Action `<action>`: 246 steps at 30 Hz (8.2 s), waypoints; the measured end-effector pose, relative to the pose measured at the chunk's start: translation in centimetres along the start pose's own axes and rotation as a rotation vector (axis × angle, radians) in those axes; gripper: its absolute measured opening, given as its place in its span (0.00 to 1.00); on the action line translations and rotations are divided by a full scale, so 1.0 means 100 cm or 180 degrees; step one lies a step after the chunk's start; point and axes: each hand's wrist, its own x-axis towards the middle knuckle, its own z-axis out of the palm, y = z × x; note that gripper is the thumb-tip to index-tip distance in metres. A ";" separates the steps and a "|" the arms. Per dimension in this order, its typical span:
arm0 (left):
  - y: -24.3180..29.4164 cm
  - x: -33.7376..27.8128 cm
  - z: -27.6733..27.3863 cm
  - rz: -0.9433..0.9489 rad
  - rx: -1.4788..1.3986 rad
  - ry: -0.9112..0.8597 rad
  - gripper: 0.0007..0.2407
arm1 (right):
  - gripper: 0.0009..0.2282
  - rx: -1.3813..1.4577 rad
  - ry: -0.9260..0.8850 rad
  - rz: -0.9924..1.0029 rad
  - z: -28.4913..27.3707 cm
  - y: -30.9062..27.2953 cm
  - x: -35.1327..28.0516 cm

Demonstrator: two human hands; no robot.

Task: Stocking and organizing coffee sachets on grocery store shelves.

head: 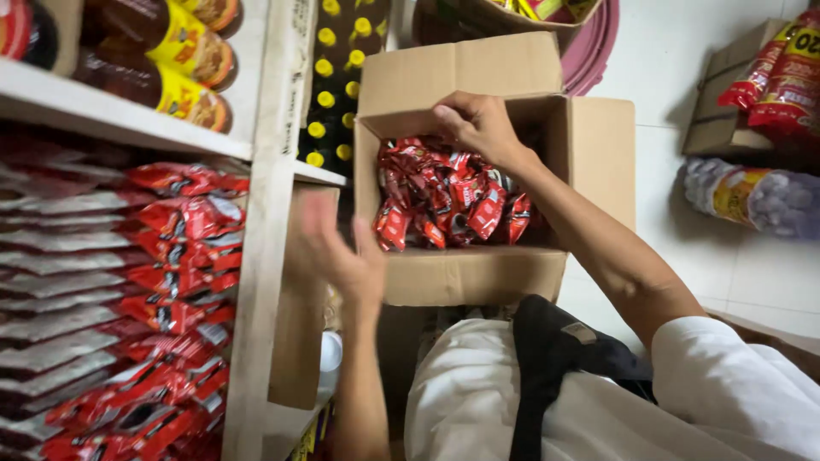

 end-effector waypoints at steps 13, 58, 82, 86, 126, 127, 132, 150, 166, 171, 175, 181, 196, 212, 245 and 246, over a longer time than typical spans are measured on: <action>-0.016 -0.141 0.121 -0.0760 -0.0141 -0.1803 0.23 | 0.17 -0.2019 -0.0760 0.0600 0.013 0.195 -0.030; -0.047 -0.133 0.017 -0.4213 -0.3582 -0.0297 0.18 | 0.36 -0.1606 -0.0894 0.2173 0.080 0.152 -0.098; -0.065 -0.133 -0.007 -0.3850 -0.3570 -0.0043 0.17 | 0.31 -0.2220 0.0485 0.2077 0.060 0.116 -0.092; -0.070 -0.145 -0.011 -0.3939 -0.3607 -0.0049 0.17 | 0.35 -0.1512 0.1105 0.2161 0.076 0.361 -0.153; -0.043 -0.109 -0.026 -0.3648 -0.3684 0.0205 0.15 | 0.26 -0.4370 -0.3253 0.0208 0.108 0.039 -0.016; -0.044 -0.108 -0.027 -0.3592 -0.3659 0.0206 0.15 | 0.28 -0.4442 -0.3046 0.0248 0.100 0.057 -0.014; -0.044 -0.108 -0.023 -0.3729 -0.3509 0.0268 0.16 | 0.35 -0.4525 -0.2832 0.0500 0.106 0.052 -0.006; -0.041 -0.089 -0.019 -0.3678 -0.3453 0.0186 0.16 | 0.28 -0.5186 -0.2920 0.0231 0.117 0.118 0.004; -0.043 -0.089 -0.006 -0.3686 -0.3712 0.0141 0.16 | 0.22 -0.2567 -0.1481 0.0074 0.057 0.113 -0.034; -0.038 -0.087 -0.004 -0.3569 -0.4219 0.0026 0.17 | 0.21 0.0034 -0.1312 0.0058 0.059 0.001 -0.055; -0.014 -0.059 -0.012 -0.3668 -0.4234 0.0211 0.24 | 0.13 0.1559 -0.1144 0.0615 0.082 0.013 -0.071; -0.029 -0.081 -0.005 -0.3497 -0.3755 0.0801 0.21 | 0.08 0.1401 -0.0823 0.0579 0.078 -0.041 -0.085; -0.053 -0.099 0.005 -0.3642 -0.4023 0.0794 0.05 | 0.10 -0.0095 -0.0198 -0.1154 0.067 -0.089 -0.085; -0.036 -0.052 -0.029 -0.3242 -0.4910 0.0958 0.07 | 0.07 0.1072 -0.0689 0.0082 0.051 -0.121 -0.064; -0.032 0.004 -0.075 -0.2339 -0.4990 0.1235 0.06 | 0.09 0.2440 -0.1655 -0.0247 0.059 -0.186 -0.061; -0.031 0.013 -0.082 -0.2315 -0.4986 0.1256 0.06 | 0.09 0.2437 -0.1675 -0.0268 0.062 -0.195 -0.059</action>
